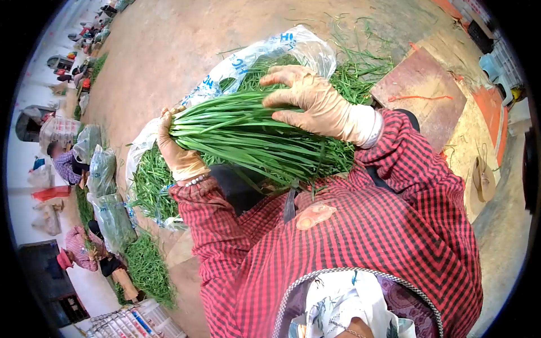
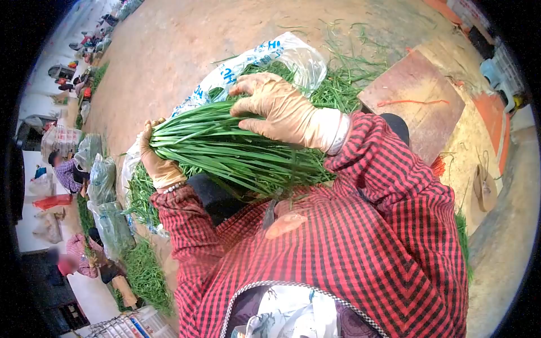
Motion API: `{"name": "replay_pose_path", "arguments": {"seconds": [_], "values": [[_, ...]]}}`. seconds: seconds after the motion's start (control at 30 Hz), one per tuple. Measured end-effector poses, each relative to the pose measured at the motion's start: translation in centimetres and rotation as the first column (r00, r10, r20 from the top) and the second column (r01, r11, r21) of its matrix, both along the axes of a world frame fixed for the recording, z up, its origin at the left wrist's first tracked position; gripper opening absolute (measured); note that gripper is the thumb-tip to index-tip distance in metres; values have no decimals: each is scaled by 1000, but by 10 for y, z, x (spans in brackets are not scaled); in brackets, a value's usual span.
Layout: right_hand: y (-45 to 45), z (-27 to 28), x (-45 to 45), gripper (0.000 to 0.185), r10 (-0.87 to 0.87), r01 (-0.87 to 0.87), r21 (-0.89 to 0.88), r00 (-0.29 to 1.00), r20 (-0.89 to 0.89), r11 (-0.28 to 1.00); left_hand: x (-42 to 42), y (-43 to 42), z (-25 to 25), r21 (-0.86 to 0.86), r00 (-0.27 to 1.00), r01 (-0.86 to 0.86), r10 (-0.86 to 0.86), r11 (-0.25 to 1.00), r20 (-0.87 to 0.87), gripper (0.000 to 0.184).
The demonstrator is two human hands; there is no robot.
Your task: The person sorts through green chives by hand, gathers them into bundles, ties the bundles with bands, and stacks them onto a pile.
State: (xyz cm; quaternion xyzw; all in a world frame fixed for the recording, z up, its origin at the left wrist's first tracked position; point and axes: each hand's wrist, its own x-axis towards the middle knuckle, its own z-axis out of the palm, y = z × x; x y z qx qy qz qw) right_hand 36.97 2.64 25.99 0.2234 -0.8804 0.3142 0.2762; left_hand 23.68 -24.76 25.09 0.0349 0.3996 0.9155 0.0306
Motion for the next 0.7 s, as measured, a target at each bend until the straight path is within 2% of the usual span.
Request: {"name": "replay_pose_path", "arguments": {"seconds": [0.07, 0.1, 0.17, 0.23, 0.3, 0.33, 0.43, 0.47, 0.5, 0.57, 0.6, 0.63, 0.7], "values": [[4, -6, -2, 19, 22, -14, 124, 998, -65, 992, 3, 4, 0, 0, 1000, 1, -1, 1000, 8, 15], [5, -7, 0, 19, 23, -15, 123, 998, -65, 992, 3, 4, 0, -1, 1000, 0, 0, 1000, 8, 15], [7, -8, 4, 14, 97, -93, -45, 991, 88, 995, 5, 7, 1, 6, 999, -22, 22, 1000, -27, 17], [5, -5, 11, 10, 184, -182, -27, 980, 73, 983, 10, 10, 4, 0, 998, -36, 36, 999, -57, 21], [-3, -4, 22, 9, 211, -204, -65, 969, 129, 977, 17, 13, 10, -167, 969, -187, 154, 968, -192, 34], [-8, -7, 27, 10, 266, -256, -87, 953, 144, 963, 14, 12, 7, -232, 947, -251, 188, 940, -262, 27], [-20, -15, 46, 12, 433, -419, -109, 883, 181, 901, 12, 6, 8, -269, 935, -324, 262, 907, -240, 28], [-21, -16, 54, 11, 445, -425, -137, 877, 183, 895, 6, -5, 6, -254, 922, -367, 312, 895, -230, 27], [-19, -22, 62, 12, 423, -404, -144, 895, 143, 903, -3, -22, 1, -141, 944, -300, 273, 943, -185, 21], [-8, -40, 75, 14, 418, -378, -187, 862, 288, 907, -6, -51, -5, 10, 968, -211, 210, 977, -139, 24], [5, -51, 81, 16, 349, -348, -93, 808, 474, 933, 0, -57, -3, 37, 962, -238, 241, 970, -127, 23], [19, -60, 85, 21, 251, -333, 9, 729, 637, 943, 3, -65, -4, 78, 963, -230, 238, 970, -127, 20], [37, -70, 90, 28, -132, -39, 258, 780, 611, 965, 16, -73, -3, 246, 977, -112, 152, 963, -151, 17]]}}
